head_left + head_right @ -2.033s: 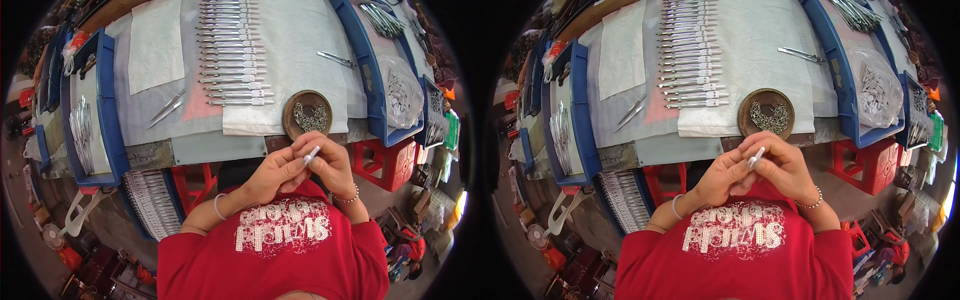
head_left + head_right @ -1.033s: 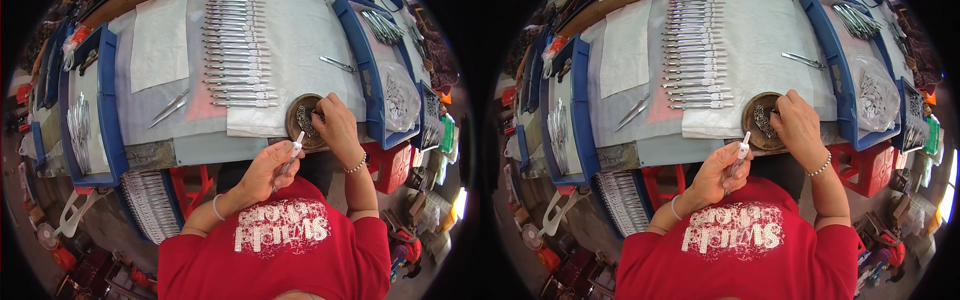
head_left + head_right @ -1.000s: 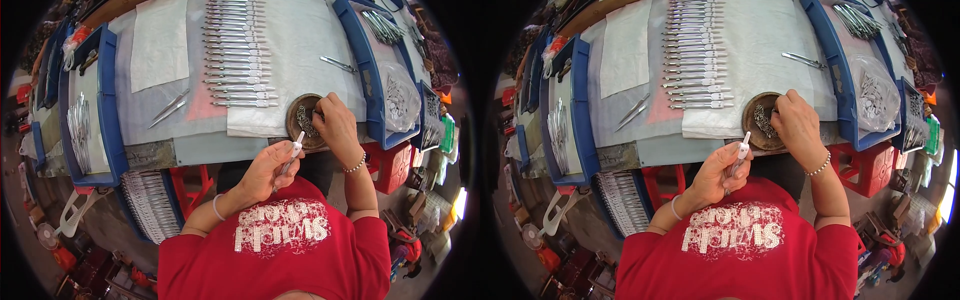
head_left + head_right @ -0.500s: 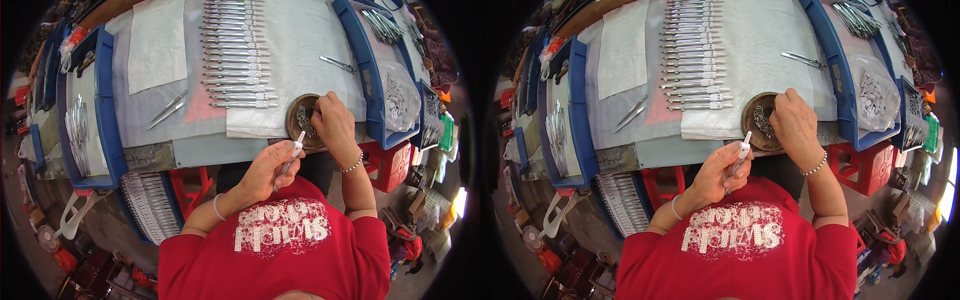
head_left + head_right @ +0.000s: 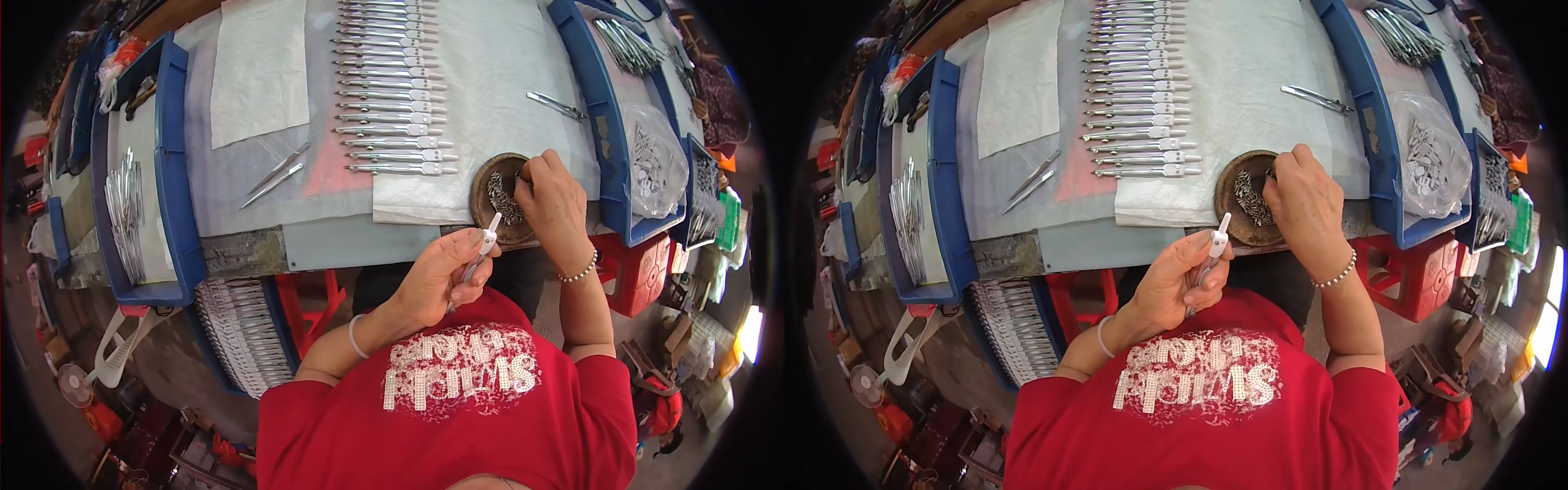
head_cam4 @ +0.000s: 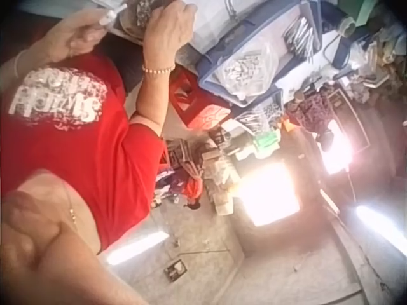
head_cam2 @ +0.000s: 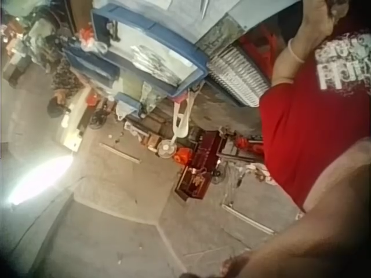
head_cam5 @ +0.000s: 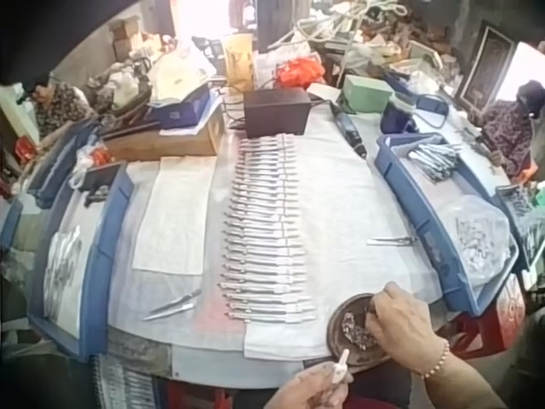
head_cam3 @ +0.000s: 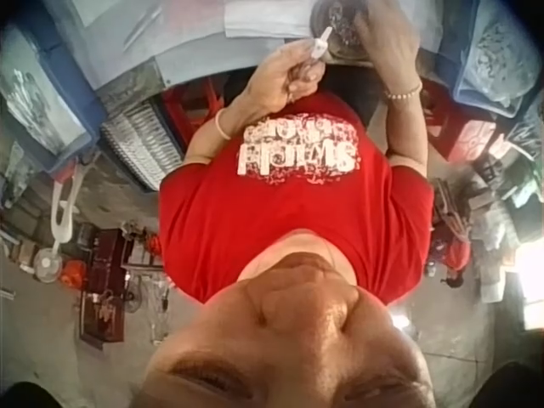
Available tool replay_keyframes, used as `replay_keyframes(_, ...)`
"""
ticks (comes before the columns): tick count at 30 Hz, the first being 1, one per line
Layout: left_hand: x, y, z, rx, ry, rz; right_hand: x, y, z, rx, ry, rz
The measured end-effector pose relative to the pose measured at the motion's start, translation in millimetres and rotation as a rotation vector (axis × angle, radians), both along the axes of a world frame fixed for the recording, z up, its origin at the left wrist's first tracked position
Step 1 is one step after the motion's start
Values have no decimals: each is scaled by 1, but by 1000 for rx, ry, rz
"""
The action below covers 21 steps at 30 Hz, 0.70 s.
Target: Assembling internal pen components and placing them into barrels at a workstation.
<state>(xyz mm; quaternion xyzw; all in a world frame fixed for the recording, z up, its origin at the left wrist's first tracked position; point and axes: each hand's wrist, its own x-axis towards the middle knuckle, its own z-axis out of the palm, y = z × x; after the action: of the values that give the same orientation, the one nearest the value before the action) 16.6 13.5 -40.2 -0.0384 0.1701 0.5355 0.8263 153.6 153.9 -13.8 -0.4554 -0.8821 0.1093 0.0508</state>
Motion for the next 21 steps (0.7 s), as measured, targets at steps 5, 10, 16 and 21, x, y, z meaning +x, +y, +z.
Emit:
replay_keyframes(5,-1,-2,-4,23,-17,-5,0,4,-1,19,-25,25)
replay_keyframes(10,-2,-1,-2,-23,-36,30,7,0,16,-114,194,43)
replay_keyframes(16,0,-3,-5,-36,-119,53,13,-21,35,-1115,955,-206)
replay_keyframes(21,1,0,0,-50,-87,39,9,-32,40,-1298,947,-201)
